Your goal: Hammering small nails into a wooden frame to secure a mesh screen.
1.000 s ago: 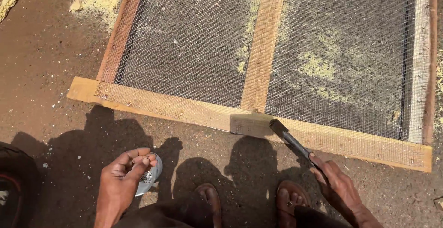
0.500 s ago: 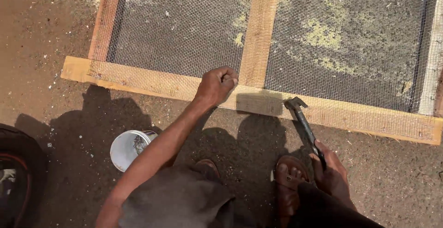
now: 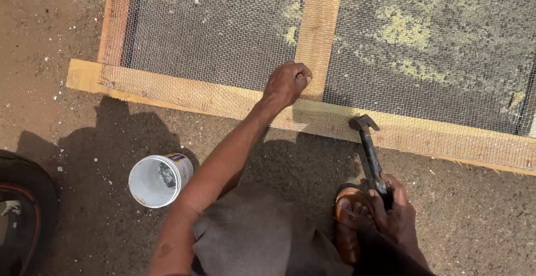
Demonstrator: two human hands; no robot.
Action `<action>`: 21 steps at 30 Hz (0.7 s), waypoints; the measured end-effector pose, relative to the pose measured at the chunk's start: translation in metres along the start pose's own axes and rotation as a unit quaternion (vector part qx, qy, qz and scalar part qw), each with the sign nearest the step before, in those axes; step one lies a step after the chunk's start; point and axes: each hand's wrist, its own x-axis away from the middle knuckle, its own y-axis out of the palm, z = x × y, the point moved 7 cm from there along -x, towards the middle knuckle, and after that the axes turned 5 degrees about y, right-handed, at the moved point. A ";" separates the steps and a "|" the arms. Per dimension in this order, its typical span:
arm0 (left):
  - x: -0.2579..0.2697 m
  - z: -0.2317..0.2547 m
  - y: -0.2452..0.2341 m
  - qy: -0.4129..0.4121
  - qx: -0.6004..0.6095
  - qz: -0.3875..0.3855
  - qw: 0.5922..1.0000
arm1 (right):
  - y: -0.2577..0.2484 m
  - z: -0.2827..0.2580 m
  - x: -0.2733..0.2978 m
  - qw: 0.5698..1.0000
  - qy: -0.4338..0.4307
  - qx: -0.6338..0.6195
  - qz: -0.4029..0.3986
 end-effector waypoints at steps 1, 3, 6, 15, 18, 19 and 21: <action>0.000 0.004 0.001 -0.015 -0.026 -0.019 0.999 | 0.001 0.001 -0.001 0.997 -0.081 -0.009 0.013; 0.000 0.008 0.005 -0.031 -0.052 -0.041 0.997 | 0.000 -0.003 0.001 0.987 -0.159 -0.018 0.024; -0.003 0.008 0.008 -0.012 -0.095 -0.045 0.994 | 0.004 0.003 -0.006 0.998 -0.002 -0.059 -0.024; -0.010 0.006 0.011 0.012 -0.110 -0.065 0.992 | -0.002 -0.007 -0.004 0.995 0.037 -0.091 -0.021; -0.014 0.004 0.016 -0.011 -0.105 -0.091 0.990 | -0.001 -0.005 -0.004 0.994 0.075 -0.072 -0.026; -0.014 0.002 0.018 -0.013 -0.114 -0.088 0.990 | -0.002 -0.008 -0.003 0.993 0.084 -0.075 -0.023; -0.016 -0.001 0.022 -0.013 -0.122 -0.083 0.989 | -0.007 -0.009 -0.001 0.992 0.092 -0.078 -0.019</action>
